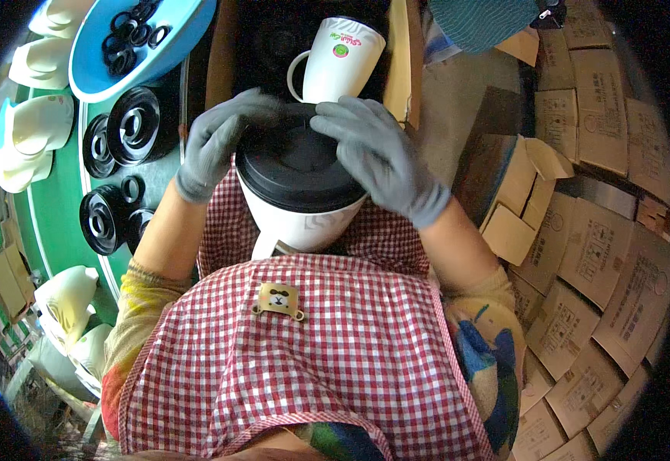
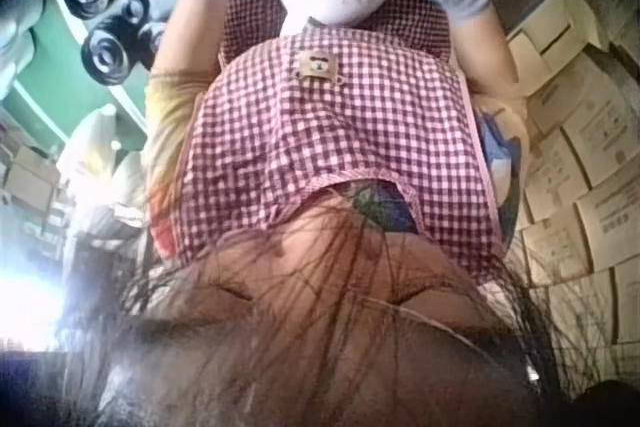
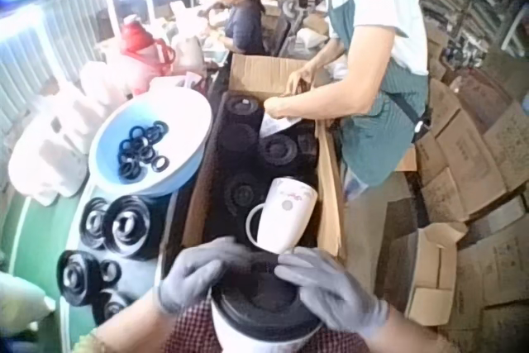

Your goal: The person repeatedly picks up white ceramic mugs from a green conveyor belt, places a black lid on each mug, and secures it by pressing down. The person then places the assembled mug into a cardboard box. This process is repeated for multiple mugs.

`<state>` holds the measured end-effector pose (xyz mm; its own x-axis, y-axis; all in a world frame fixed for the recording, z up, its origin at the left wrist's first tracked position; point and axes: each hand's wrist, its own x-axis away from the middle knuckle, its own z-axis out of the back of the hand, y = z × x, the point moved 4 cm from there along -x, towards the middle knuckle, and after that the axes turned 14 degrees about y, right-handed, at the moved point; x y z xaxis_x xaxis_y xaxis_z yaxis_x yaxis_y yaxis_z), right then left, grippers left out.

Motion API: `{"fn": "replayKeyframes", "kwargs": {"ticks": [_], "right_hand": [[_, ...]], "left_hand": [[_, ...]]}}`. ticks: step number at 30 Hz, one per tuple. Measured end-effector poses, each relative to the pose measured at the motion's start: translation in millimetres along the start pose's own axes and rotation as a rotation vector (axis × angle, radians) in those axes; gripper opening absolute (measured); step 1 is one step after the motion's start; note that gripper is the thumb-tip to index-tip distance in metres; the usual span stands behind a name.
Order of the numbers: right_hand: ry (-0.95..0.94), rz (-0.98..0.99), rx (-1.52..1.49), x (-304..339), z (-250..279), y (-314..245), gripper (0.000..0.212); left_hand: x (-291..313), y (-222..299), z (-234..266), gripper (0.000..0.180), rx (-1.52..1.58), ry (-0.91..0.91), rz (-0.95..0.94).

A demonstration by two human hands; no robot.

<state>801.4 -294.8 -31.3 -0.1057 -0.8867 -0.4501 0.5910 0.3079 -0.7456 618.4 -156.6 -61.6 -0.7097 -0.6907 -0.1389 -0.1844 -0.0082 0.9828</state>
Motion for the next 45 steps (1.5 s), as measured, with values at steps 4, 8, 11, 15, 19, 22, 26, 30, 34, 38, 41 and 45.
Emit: {"fn": "replayKeyframes", "kwargs": {"ticks": [4, 8, 11, 15, 19, 22, 26, 30, 34, 38, 41, 45], "right_hand": [[-0.018, -0.008, 0.184, 7.0, -12.0, -49.1, 0.037], [0.005, 0.018, 0.148, 12.1, -12.4, -30.8, 0.029], [-0.063, -0.012, -0.027, 11.5, -9.4, -6.3, 0.03], [-0.109, -0.061, -0.171, 11.8, -14.1, 29.6, 0.031], [-0.107, -0.221, -0.494, 16.7, -21.9, 48.2, 0.028], [-0.088, -0.099, -0.2, 8.5, -10.5, 22.9, 0.042], [0.01, 0.063, 0.009, -1.7, -6.7, -34.1, 0.044], [-0.058, 0.022, 0.044, 2.7, -7.1, -23.9, 0.045], [-0.103, -0.011, -0.114, 8.1, -5.8, 0.3, 0.054], [-0.12, -0.033, -0.225, 13.5, -6.8, 8.0, 0.047], [-0.067, -0.005, -0.237, 16.5, -4.9, 15.9, 0.043], [-0.087, 0.027, -0.172, 20.6, -7.5, 28.4, 0.043]], "left_hand": [[-5.3, -35.5, -3.7, 0.04, 0.186, -0.054, -0.046], [11.5, -14.8, -2.5, 0.038, -0.085, -0.019, -0.103], [30.7, 12.3, -7.5, 0.033, -0.331, 0.074, -0.132], [46.9, 59.7, -34.7, 0.028, -0.798, 0.021, -0.282], [27.3, 46.5, -25.9, 0.022, -0.658, -0.068, -0.316], [-2.6, 6.8, -4.6, 0.033, -0.134, -0.151, -0.128], [-5.6, -56.3, -3.3, 0.041, 0.354, -0.045, 0.124], [11.1, -40.9, -1.8, 0.039, 0.223, 0.057, 0.219], [22.5, -4.0, -5.8, 0.035, -0.148, 0.063, -0.001], [23.6, 33.8, -20.2, 0.035, -0.503, -0.116, -0.231], [32.5, 48.0, -38.0, 0.034, -0.599, -0.197, -0.325], [33.3, 49.1, -43.6, 0.033, -0.689, -0.237, -0.318]]}}
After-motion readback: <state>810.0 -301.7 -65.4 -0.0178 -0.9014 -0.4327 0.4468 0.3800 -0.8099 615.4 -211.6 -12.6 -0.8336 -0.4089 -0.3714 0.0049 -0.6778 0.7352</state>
